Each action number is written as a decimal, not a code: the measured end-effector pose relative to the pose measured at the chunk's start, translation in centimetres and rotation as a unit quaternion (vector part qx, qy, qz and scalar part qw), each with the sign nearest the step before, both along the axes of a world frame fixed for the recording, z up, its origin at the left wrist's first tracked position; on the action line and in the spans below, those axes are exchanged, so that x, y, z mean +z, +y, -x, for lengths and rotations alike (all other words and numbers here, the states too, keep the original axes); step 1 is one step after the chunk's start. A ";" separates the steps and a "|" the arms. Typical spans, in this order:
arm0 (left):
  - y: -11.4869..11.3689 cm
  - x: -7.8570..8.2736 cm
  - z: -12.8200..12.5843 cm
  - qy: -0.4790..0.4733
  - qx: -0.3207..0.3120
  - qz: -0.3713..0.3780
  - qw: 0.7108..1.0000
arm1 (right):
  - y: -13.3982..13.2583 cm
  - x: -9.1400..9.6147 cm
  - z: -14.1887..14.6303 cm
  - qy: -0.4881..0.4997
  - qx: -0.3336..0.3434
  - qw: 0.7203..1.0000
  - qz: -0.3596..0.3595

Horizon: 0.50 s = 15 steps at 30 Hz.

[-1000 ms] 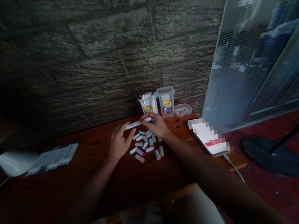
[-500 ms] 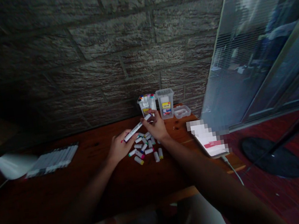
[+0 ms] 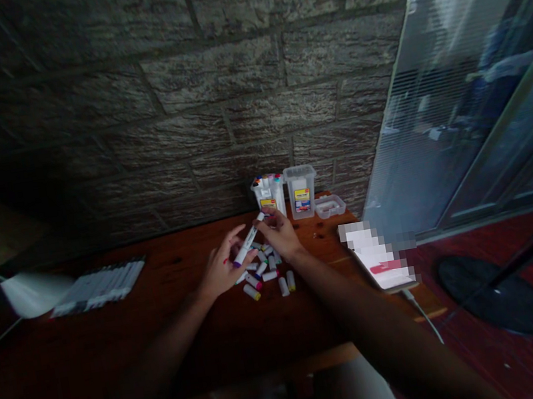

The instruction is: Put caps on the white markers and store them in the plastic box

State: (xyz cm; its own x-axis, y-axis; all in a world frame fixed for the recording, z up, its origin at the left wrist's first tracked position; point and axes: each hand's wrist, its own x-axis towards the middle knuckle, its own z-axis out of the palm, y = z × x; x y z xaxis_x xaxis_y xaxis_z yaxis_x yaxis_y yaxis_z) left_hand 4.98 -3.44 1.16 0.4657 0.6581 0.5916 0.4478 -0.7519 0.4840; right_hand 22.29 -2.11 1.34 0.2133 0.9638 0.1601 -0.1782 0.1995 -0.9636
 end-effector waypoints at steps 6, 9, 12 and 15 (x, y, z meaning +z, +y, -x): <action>-0.4 0.4 0.1 0.025 -0.069 -0.023 0.997 | 0.0 0.2 0.1 0.043 0.006 0.999 0.001; -0.4 0.4 0.1 0.036 -0.083 -0.029 0.995 | -0.1 0.4 -0.1 0.055 0.011 0.998 0.011; -0.3 0.1 0.0 0.038 -0.092 -0.033 0.995 | -0.3 0.6 0.0 0.053 0.029 0.998 0.005; 0.0 -0.2 -0.1 0.026 -0.098 -0.047 0.994 | -0.6 0.6 0.1 0.041 0.055 0.997 -0.019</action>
State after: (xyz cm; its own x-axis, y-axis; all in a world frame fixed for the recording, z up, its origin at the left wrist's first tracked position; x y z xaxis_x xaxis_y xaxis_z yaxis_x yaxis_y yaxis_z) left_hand 5.04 -3.44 0.91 0.6111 0.4937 0.6187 0.3098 -0.8685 0.3870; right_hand 22.19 -2.67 1.95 0.1207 0.9757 0.1829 -0.2781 0.2101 -0.9373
